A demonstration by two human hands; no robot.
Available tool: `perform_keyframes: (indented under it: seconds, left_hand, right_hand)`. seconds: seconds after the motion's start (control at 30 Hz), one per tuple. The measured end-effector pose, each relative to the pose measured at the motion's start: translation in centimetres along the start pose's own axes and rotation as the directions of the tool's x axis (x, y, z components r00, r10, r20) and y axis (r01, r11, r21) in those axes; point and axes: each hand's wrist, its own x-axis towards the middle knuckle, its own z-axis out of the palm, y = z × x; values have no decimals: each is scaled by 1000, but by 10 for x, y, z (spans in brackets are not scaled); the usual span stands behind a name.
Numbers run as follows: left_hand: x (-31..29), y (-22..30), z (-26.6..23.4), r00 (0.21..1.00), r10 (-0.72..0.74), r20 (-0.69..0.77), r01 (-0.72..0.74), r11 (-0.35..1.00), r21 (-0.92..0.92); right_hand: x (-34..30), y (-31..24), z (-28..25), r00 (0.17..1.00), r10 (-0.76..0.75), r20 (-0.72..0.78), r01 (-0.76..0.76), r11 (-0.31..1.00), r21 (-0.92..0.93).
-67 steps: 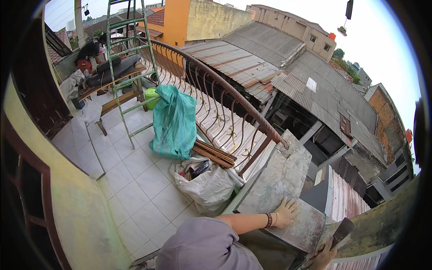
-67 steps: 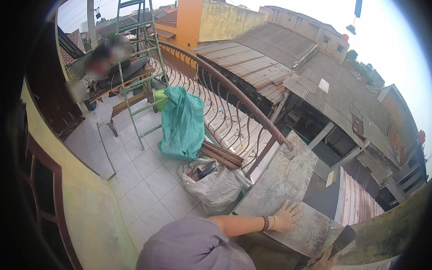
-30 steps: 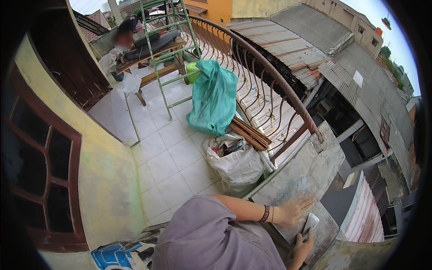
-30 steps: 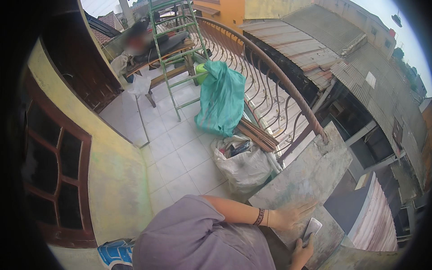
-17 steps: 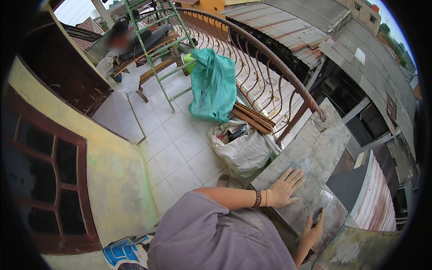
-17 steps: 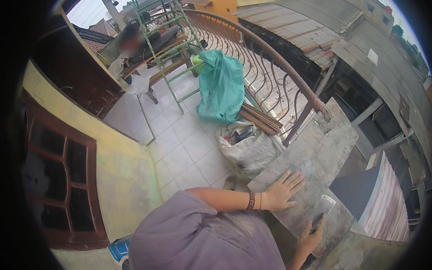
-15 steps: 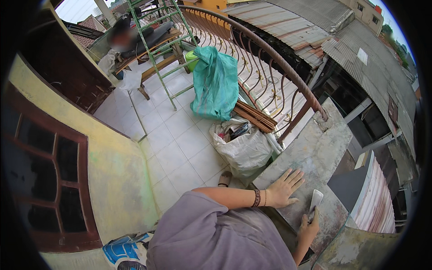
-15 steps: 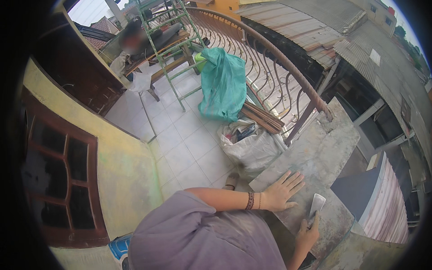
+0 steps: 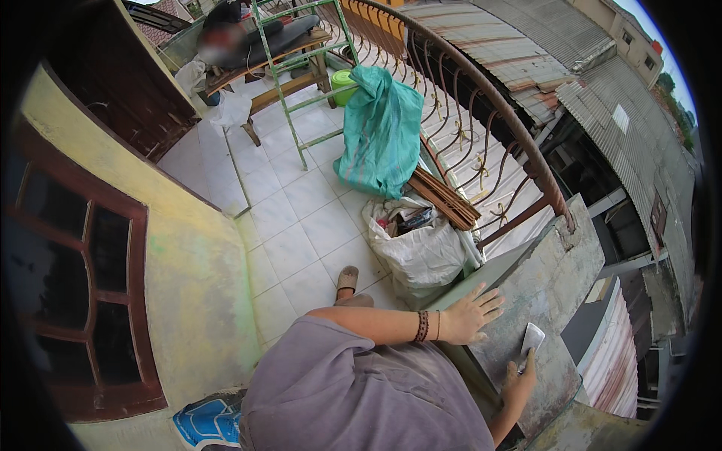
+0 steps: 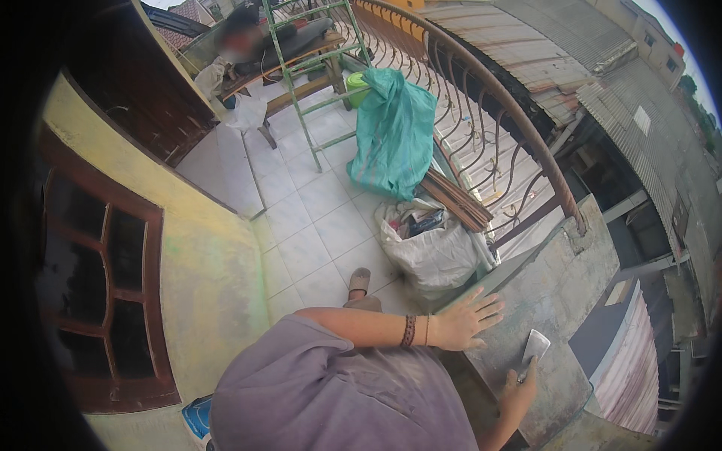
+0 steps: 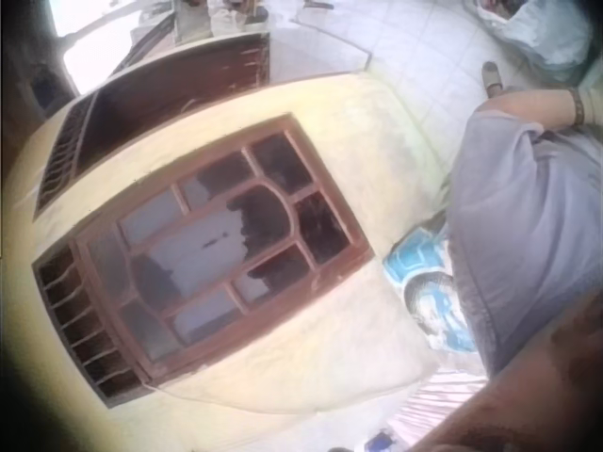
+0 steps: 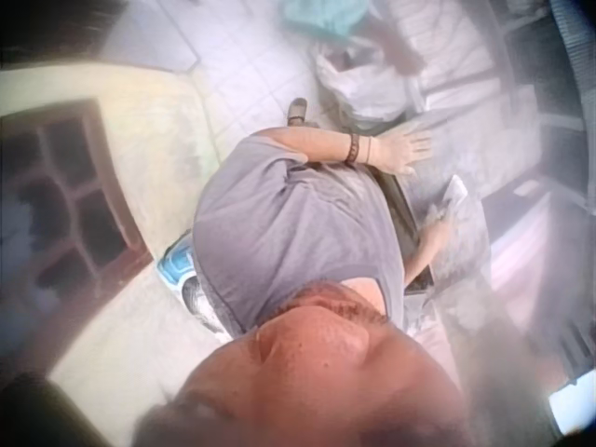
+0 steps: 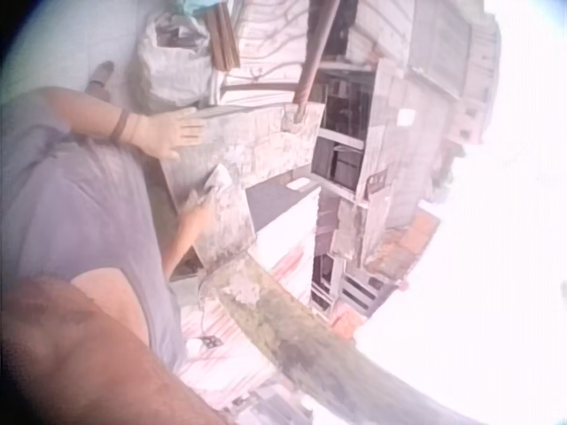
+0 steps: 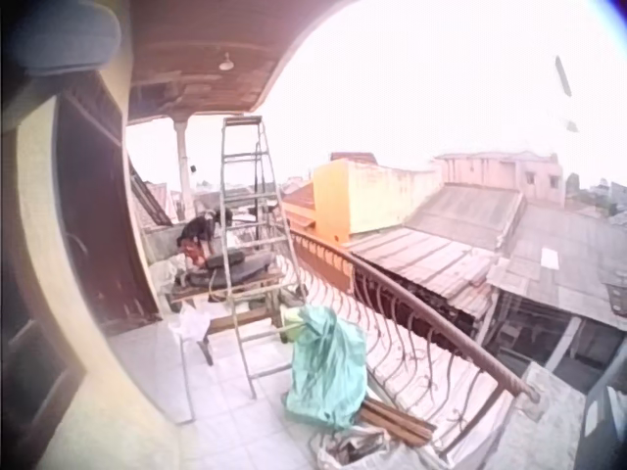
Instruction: The person scrapes a yellowish exterior wall and a concrete pillar using a metal scraper and a sanding block. They work around a window frame and electrical conduits, then move to a pillar to continue scraping and sanding the surface.
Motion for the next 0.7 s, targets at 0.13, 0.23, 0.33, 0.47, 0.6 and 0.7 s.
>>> perform_keyframes:
  seconds: [0.13,0.23,0.33,0.47,0.6,0.7]
  left_hand:
    - [-32,-54,-25,995,-62,74,64,998,-25]
    - [-75,-118,-50,945,-174,277,188,982,-24]
    - [-137,-191,-75,859,-334,388,348,937,38]
    - [-235,-263,-113,746,-597,295,607,792,67]
    - [-334,-302,-157,601,-792,107,798,600,-48]
    - [-400,-314,-177,427,-904,-22,896,426,-127]
  right_hand:
    - [9,-40,15,931,337,143,-355,926,126]
    - [22,-115,32,910,359,208,-399,896,196]
    - [40,-210,81,996,73,60,-89,943,321]
    - [73,-326,129,848,75,525,-178,973,147]
    - [100,-428,170,757,-350,552,259,936,238]
    - [115,-491,200,620,-463,633,345,886,310]
